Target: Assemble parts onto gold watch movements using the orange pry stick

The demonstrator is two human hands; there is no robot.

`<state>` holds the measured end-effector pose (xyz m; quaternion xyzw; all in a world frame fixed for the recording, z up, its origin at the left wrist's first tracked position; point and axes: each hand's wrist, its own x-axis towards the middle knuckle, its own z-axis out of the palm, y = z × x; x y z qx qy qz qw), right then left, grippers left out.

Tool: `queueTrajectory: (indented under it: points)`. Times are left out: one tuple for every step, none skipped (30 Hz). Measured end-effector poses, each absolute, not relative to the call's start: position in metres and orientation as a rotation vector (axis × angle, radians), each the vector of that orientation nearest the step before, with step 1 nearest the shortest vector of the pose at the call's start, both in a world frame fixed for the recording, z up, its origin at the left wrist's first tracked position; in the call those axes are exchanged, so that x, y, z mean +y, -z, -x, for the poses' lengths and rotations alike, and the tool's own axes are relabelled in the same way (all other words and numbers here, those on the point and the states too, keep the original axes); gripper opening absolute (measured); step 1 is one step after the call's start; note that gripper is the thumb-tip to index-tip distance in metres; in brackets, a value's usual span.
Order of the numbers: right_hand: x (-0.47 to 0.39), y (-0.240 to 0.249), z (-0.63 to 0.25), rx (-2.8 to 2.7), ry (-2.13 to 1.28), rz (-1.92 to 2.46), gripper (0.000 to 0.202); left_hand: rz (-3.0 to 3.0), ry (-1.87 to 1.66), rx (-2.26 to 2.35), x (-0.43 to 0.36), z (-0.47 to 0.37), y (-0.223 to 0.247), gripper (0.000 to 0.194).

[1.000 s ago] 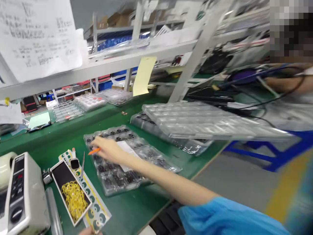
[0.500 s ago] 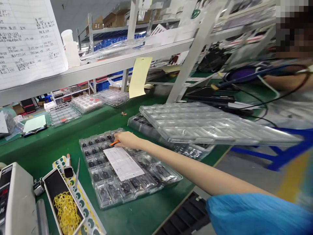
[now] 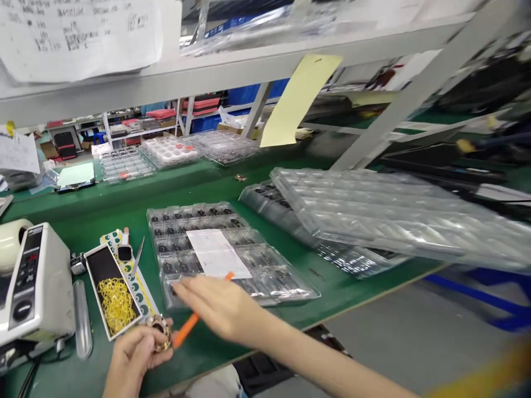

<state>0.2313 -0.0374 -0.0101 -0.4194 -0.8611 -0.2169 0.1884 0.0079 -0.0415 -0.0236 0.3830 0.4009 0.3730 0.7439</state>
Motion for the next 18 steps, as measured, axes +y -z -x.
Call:
queueTrajectory:
  points:
    - [-0.049, 0.008, -0.218, -2.390, 0.652, 1.033, 0.039, -0.837, -0.809, 0.873, -0.043, -0.010, 0.022, 0.048]
    - [-0.058, 0.006, -0.208, -2.353, 0.674, 0.935, 0.040, -0.834, -0.802, 0.866, -0.044, -0.011, 0.021, 0.048]
    - [-0.065, 0.004, -0.200, -2.312, 0.686, 0.870, 0.041, -0.829, -0.793, 0.859, -0.046, -0.012, 0.021, 0.048]
    - [-0.070, 0.003, -0.195, -2.285, 0.686, 0.840, 0.041, -0.823, -0.772, 0.847, -0.048, -0.012, 0.023, 0.047]
    - [-0.073, 0.002, -0.191, -2.276, 0.678, 0.838, 0.041, -0.816, -0.756, 0.832, -0.050, -0.012, 0.025, 0.045]
    - [-0.075, 0.002, -0.189, -2.274, 0.674, 0.835, 0.041, -0.808, -0.746, 0.815, -0.052, -0.011, 0.027, 0.044]
    - [-0.076, 0.003, -0.188, -2.279, 0.672, 0.827, 0.042, -0.800, -0.739, 0.797, -0.053, -0.011, 0.029, 0.042]
    - [-0.077, 0.005, -0.188, -2.283, 0.661, 0.819, 0.042, -0.793, -0.739, 0.776, -0.054, -0.010, 0.031, 0.040]
    - [-0.077, 0.006, -0.188, -2.281, 0.642, 0.812, 0.042, -0.784, -0.747, 0.757, -0.054, -0.010, 0.033, 0.039]
    - [-0.077, 0.008, -0.188, -2.272, 0.608, 0.807, 0.043, -0.772, -0.757, 0.740, -0.054, -0.009, 0.034, 0.039]
    - [-0.077, 0.010, -0.189, -2.255, 0.562, 0.799, 0.043, -0.758, -0.759, 0.727, -0.053, -0.009, 0.036, 0.040]
    - [-0.077, 0.011, -0.189, -2.236, 0.511, 0.791, 0.043, -0.742, -0.747, 0.717, -0.053, -0.008, 0.037, 0.040]
    - [-0.077, 0.012, -0.190, -2.214, 0.463, 0.782, 0.044, -0.724, -0.730, 0.713, -0.053, -0.008, 0.038, 0.040]
    - [-0.077, 0.012, -0.190, -2.194, 0.421, 0.772, 0.044, -0.706, -0.714, 0.717, -0.053, -0.008, 0.038, 0.041]
    - [-0.077, 0.013, -0.191, -2.179, 0.390, 0.761, 0.045, -0.687, -0.697, 0.722, -0.054, -0.008, 0.038, 0.042]
    - [-0.077, 0.013, -0.191, -2.168, 0.368, 0.747, 0.046, -0.663, -0.687, 0.732, -0.056, -0.009, 0.037, 0.043]
    - [-0.078, 0.013, -0.191, -2.164, 0.364, 0.730, 0.046, -0.632, -0.684, 0.744, -0.058, -0.009, 0.035, 0.043]
    - [-0.079, 0.013, -0.191, -2.163, 0.380, 0.710, 0.045, -0.596, -0.682, 0.755, -0.060, -0.010, 0.033, 0.043]
